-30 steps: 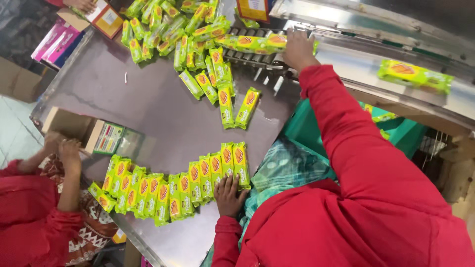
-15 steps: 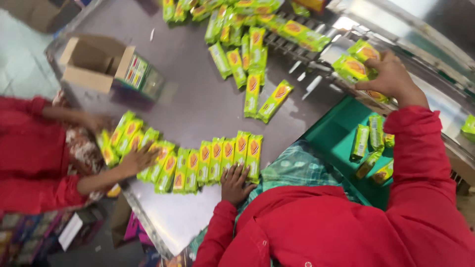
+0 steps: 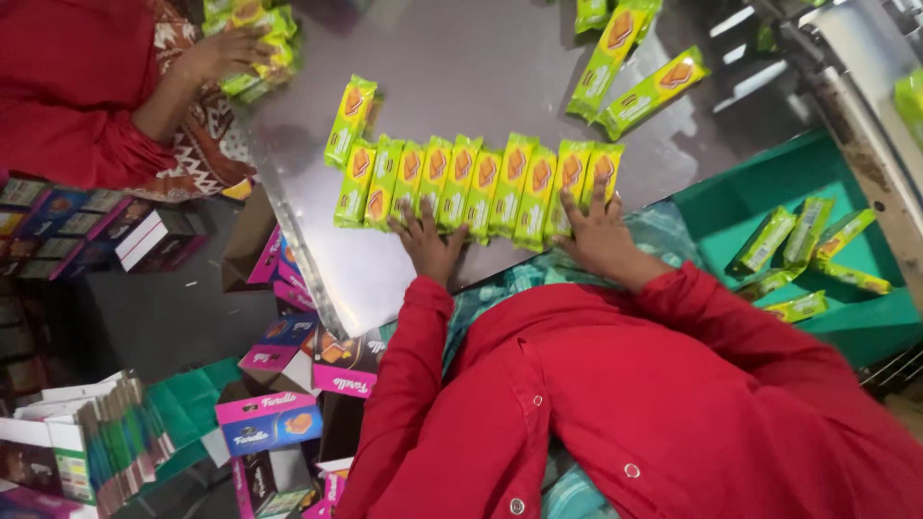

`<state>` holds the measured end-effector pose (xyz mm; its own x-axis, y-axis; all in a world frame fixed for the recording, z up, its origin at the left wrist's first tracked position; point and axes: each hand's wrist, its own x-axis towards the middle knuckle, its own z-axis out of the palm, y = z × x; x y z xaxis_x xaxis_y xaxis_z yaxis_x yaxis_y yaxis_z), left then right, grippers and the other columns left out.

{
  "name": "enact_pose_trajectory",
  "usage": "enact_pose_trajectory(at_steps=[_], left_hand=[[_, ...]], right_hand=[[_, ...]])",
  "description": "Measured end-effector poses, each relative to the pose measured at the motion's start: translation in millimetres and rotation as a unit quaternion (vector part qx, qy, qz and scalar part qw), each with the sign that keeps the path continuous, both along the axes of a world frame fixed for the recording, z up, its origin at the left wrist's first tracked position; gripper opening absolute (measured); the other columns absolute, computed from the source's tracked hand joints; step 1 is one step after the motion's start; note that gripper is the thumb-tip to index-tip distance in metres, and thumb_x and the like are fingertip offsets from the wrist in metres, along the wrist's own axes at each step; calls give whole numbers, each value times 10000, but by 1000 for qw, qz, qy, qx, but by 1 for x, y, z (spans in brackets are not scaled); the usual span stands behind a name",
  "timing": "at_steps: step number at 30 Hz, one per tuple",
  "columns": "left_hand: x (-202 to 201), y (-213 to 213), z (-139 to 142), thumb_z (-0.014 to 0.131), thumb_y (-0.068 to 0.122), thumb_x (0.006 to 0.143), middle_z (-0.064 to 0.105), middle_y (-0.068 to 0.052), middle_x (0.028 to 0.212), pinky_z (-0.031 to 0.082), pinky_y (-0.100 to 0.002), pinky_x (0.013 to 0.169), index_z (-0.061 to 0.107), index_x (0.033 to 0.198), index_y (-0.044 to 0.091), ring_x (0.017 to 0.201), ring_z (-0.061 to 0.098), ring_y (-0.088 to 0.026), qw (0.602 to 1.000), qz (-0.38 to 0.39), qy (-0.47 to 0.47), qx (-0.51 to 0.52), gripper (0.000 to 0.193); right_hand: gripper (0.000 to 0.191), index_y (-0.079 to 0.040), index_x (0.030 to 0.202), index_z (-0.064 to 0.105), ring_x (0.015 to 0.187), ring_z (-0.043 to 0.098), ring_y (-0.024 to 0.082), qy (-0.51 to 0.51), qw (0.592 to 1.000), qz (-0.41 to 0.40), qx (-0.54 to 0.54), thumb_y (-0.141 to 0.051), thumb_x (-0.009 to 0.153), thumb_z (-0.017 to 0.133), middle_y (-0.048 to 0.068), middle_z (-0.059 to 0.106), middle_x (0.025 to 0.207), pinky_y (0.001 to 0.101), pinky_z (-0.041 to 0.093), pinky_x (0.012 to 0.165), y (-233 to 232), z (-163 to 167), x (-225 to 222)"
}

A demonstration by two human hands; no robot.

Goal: The person arranges yellow-wrapped snack bars on a metal table, picking them up from a conveyor belt and placing them into neat rows. Another person assists by arranging bars on the left side of the table.

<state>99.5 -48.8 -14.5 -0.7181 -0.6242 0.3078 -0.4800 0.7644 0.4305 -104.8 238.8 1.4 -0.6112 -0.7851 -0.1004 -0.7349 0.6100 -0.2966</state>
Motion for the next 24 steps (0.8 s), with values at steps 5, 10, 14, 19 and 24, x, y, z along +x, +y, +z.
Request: enact_pose_trajectory(at_steps=[5,10,14,19,24], left_hand=[[2,-47,16,723,662,855,223,-261,1676,105,-675,1232,462,1551,86,1524,115,-557,999,-32,2,-30,941],[-25,-88,59,697,645,868,392,-227,1625,23,-613,1276,459,1545,10,1577,222,-449,990,-99,-81,-65,958],[-57,-90,102,670,548,850,302,-263,1588,199,-704,1043,507,1488,121,1479,163,-489,990,-2,-140,18,785],[-135,-186,182,552,451,905,330,-56,1591,228,-625,1174,474,1491,194,1515,243,-324,821,-230,-351,-386,645],[-191,-228,244,471,390,949,367,88,1591,245,-560,1271,468,1484,247,1538,309,-214,718,-344,-349,-494,554]], right_hand=[[1075,-30,1609,174,1408,-16,706,-85,995,18,40,-578,847,699,536,-7,1535,771,67,1132,-37,-5,8],[1184,-15,1621,195,1482,72,587,-115,990,77,-6,-470,735,835,483,84,1581,659,129,1199,-67,-9,27],[1278,3,1608,-46,1539,50,578,-187,945,202,-175,-607,837,771,379,46,1642,630,54,1207,-65,-4,21],[1084,-67,1649,82,1527,186,516,-179,946,160,-217,-513,893,718,363,87,1663,548,226,1234,-37,25,-28],[464,-35,1288,660,1297,494,452,299,903,-116,-284,-186,850,648,333,517,1444,585,339,1052,60,94,-165]])
